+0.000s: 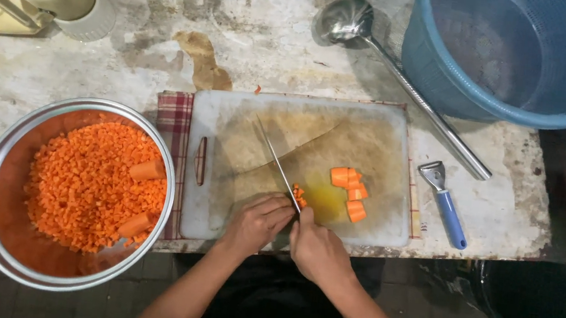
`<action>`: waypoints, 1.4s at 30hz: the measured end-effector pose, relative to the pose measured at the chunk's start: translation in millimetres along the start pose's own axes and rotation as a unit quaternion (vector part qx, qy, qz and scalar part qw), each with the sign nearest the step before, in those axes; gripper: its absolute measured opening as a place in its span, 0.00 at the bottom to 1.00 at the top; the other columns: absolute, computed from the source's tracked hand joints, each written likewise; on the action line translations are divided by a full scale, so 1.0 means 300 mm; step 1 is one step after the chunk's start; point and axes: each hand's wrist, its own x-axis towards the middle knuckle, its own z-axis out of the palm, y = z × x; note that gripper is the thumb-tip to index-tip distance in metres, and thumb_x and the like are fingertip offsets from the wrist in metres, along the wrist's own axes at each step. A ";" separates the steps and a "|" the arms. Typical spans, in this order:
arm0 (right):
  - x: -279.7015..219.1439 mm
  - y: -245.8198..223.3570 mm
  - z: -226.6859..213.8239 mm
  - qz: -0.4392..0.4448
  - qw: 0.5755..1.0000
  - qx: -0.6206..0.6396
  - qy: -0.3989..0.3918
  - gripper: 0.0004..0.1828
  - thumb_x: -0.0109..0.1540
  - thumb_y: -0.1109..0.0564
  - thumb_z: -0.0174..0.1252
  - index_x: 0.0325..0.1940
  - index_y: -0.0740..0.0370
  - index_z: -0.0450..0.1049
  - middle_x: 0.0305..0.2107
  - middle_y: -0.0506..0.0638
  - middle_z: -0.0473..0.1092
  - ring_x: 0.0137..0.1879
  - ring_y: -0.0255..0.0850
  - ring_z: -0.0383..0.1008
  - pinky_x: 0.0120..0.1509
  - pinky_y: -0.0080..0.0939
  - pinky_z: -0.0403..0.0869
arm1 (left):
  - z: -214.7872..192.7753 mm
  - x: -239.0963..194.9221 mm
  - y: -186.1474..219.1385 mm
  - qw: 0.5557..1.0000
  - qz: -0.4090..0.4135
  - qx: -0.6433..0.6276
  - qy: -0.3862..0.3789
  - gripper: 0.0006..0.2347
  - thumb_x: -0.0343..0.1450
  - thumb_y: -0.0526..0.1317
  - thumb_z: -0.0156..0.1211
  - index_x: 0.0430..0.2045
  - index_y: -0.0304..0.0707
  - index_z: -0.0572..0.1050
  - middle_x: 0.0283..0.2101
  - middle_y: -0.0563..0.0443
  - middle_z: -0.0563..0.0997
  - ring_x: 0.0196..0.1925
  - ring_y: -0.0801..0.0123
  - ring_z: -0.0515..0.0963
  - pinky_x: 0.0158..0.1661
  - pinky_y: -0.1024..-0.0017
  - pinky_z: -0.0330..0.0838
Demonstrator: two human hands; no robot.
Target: The person uses a knife to chop carrots into small pieces on a cutting board. The chopped pieces are transferred into a metal bowl containing other chopped carrots.
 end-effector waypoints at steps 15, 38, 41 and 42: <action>-0.076 -0.046 -0.204 -0.004 0.996 0.032 -0.087 0.21 0.67 0.47 0.32 0.51 0.66 0.60 0.31 0.70 0.75 0.41 0.64 0.78 0.42 0.60 0.75 | -0.086 0.049 0.078 1.000 0.003 -0.012 0.003 0.04 0.67 0.28 0.64 0.33 0.31 0.79 0.33 0.47 0.79 0.39 0.59 0.82 0.44 0.66 0.79; 0.002 0.018 0.070 0.035 0.997 0.063 0.006 0.11 0.68 0.50 0.39 0.46 0.60 0.56 0.22 0.66 0.71 0.27 0.70 0.70 0.30 0.66 0.64 | -0.062 0.031 0.030 0.999 0.028 0.026 -0.005 0.02 0.68 0.28 0.65 0.30 0.26 0.80 0.37 0.42 0.81 0.40 0.59 0.79 0.49 0.66 0.76; 0.023 0.022 0.095 0.025 0.998 0.053 0.014 0.12 0.68 0.50 0.39 0.48 0.60 0.55 0.22 0.64 0.71 0.27 0.69 0.70 0.30 0.66 0.65 | -0.059 0.023 0.025 0.999 0.031 0.022 -0.009 0.02 0.68 0.28 0.63 0.30 0.26 0.79 0.37 0.42 0.79 0.41 0.58 0.78 0.49 0.66 0.76; 0.031 0.022 0.095 0.027 0.998 0.053 0.010 0.12 0.68 0.50 0.38 0.49 0.60 0.54 0.24 0.64 0.71 0.28 0.69 0.70 0.31 0.66 0.64 | -0.057 0.025 0.020 0.999 0.038 0.023 -0.015 0.02 0.69 0.28 0.61 0.30 0.27 0.79 0.36 0.43 0.78 0.41 0.57 0.77 0.48 0.66 0.76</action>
